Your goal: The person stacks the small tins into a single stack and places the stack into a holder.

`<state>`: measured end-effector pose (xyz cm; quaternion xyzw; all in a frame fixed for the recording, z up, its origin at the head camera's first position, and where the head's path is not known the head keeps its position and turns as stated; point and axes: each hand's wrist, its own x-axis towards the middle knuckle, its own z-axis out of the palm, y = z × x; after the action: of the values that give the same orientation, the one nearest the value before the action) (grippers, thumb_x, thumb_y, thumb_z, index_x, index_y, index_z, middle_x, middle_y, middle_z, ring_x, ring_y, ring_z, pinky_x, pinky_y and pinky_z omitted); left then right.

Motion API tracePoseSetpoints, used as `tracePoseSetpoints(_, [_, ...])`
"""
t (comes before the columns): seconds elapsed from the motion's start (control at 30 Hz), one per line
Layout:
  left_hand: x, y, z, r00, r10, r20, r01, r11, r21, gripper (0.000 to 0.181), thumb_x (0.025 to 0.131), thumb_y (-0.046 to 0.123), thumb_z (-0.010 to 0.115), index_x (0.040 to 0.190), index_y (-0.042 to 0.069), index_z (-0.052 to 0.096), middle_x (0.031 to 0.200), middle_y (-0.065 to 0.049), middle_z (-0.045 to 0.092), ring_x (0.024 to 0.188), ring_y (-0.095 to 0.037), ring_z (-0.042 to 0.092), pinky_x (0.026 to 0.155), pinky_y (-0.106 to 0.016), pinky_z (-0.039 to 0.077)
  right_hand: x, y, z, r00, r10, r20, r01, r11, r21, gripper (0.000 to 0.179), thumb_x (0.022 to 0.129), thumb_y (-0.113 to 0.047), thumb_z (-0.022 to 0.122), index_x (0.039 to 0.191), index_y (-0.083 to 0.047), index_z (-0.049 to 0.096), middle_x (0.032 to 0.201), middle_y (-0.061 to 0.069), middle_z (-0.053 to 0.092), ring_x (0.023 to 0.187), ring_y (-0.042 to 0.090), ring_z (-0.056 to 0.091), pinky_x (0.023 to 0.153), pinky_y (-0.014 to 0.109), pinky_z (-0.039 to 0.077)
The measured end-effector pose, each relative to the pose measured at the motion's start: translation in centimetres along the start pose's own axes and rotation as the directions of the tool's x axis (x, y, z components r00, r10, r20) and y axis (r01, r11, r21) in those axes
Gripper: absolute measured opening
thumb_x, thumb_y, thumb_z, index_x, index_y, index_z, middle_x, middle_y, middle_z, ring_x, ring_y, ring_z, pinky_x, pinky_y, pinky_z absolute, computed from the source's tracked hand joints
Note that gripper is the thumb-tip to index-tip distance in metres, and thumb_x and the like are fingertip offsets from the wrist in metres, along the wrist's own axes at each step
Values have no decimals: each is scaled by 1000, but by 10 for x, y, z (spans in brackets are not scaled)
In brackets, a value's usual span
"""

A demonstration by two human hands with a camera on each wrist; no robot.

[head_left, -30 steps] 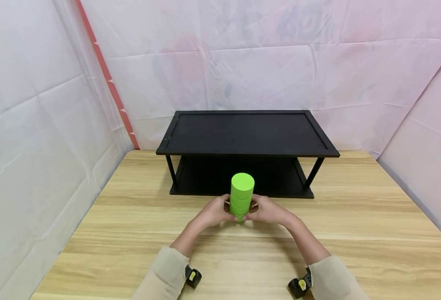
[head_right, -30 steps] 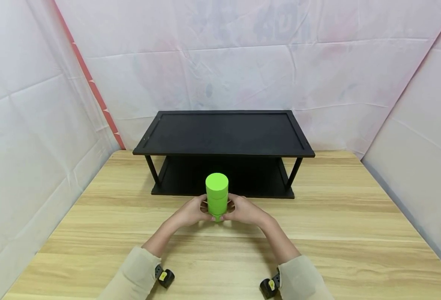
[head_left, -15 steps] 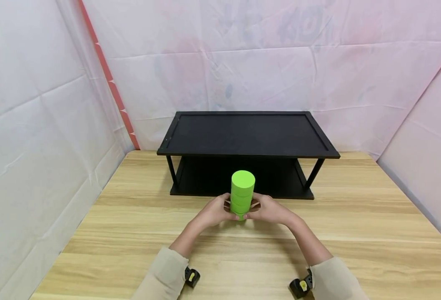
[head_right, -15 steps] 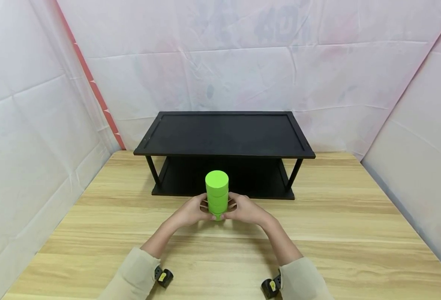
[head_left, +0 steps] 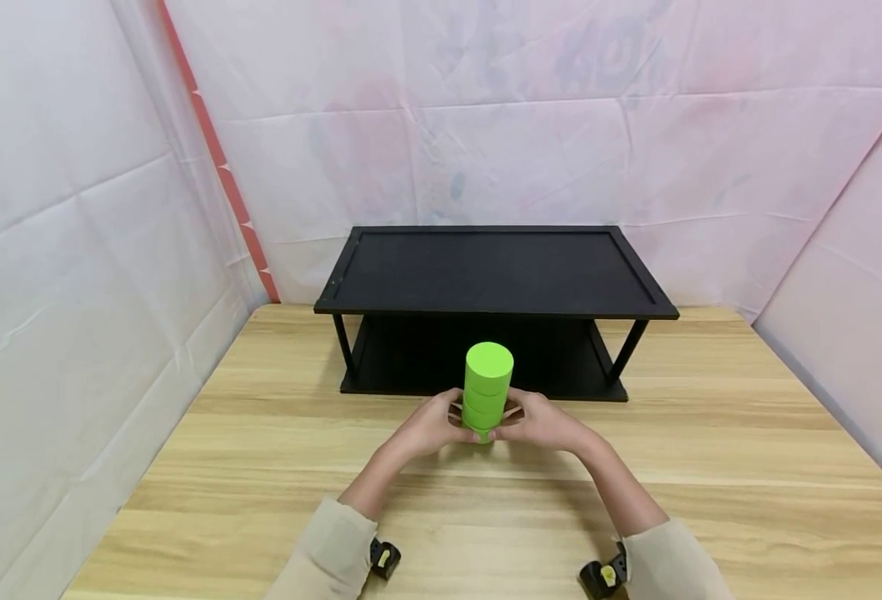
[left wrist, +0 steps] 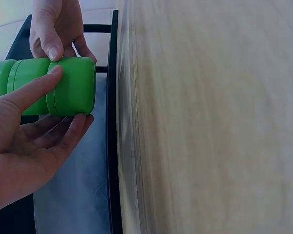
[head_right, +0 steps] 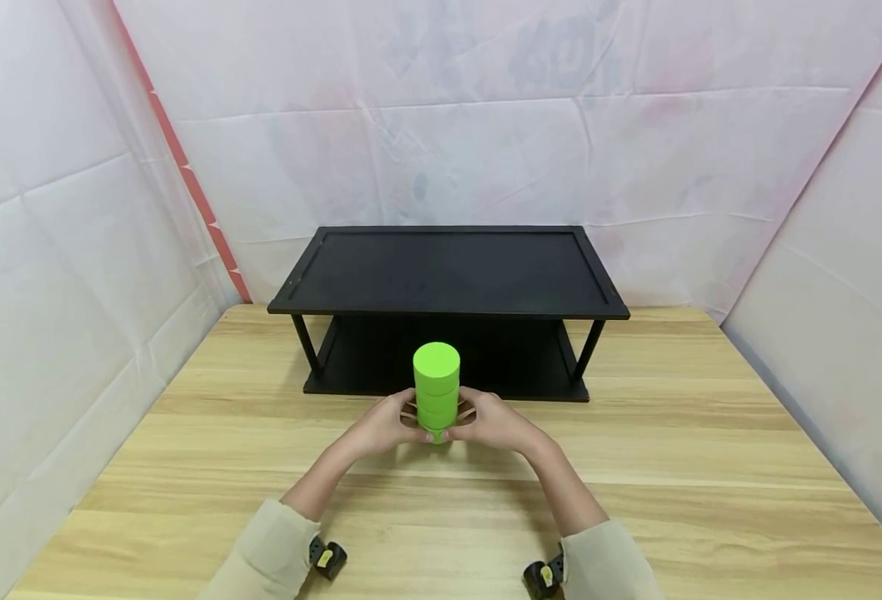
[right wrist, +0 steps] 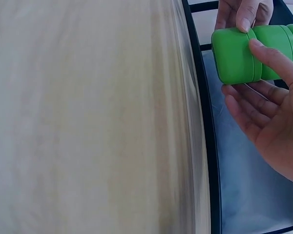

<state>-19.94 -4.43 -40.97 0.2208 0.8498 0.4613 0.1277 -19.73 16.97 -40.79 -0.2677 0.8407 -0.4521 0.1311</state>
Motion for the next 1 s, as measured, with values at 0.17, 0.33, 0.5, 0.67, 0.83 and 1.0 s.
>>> tracePoseSetpoints(0.17, [0, 0, 1, 1000, 2, -2, -2, 1000, -2, 55, 75, 14, 78, 122, 3, 51, 107, -5, 58, 96, -19, 57, 79, -28, 48, 0, 3, -1, 1000, -21, -1, 21, 1000, -3, 53, 79, -26, 74, 123, -5, 51, 109, 7, 58, 95, 24, 58, 76, 32, 50])
tracePoseSetpoints(0.33, [0, 0, 1, 1000, 10, -6, -10, 1000, -13, 55, 75, 15, 78, 121, 2, 52, 108, -5, 57, 96, -19, 57, 79, -28, 48, 0, 3, -3, 1000, -24, -4, 24, 1000, -9, 54, 79, -27, 74, 123, -6, 51, 109, 6, 59, 95, 23, 58, 76, 33, 50])
tracePoseSetpoints(0.5, [0, -1, 1, 1000, 20, -11, -20, 1000, -16, 54, 75, 16, 78, 120, 3, 52, 108, -5, 57, 96, -20, 58, 79, -29, 48, 0, 2, -3, 1000, -15, -6, 15, 1000, -2, 55, 78, -27, 75, 124, -8, 51, 110, 5, 59, 96, 22, 58, 77, 32, 50])
tracePoseSetpoints(0.67, [-1, -1, 1, 1000, 25, -13, -25, 1000, -17, 55, 74, 18, 79, 120, 2, 53, 108, -5, 58, 95, -19, 58, 80, -29, 48, 0, 4, -3, 999, -33, -6, 33, 999, -6, 54, 79, -27, 74, 124, -6, 51, 109, 6, 59, 95, 23, 58, 77, 33, 50])
tracePoseSetpoints(0.83, [-1, -1, 0, 999, 32, -17, -32, 999, -20, 55, 73, 18, 79, 119, 2, 53, 107, -4, 58, 95, -18, 58, 79, -27, 48, 0, 4, -3, 1000, -31, -3, 31, 999, 7, 53, 79, -22, 74, 124, -4, 51, 109, 8, 59, 95, 23, 58, 76, 33, 50])
tracePoseSetpoints(1.0, [-1, 0, 0, 999, 37, -24, -37, 999, -25, 55, 73, 19, 80, 118, 2, 53, 105, -4, 58, 94, -17, 58, 79, -26, 48, 0, 2, -2, 999, -31, -7, 32, 999, 21, 54, 80, -17, 74, 125, -1, 49, 109, 10, 58, 95, 27, 58, 75, 35, 50])
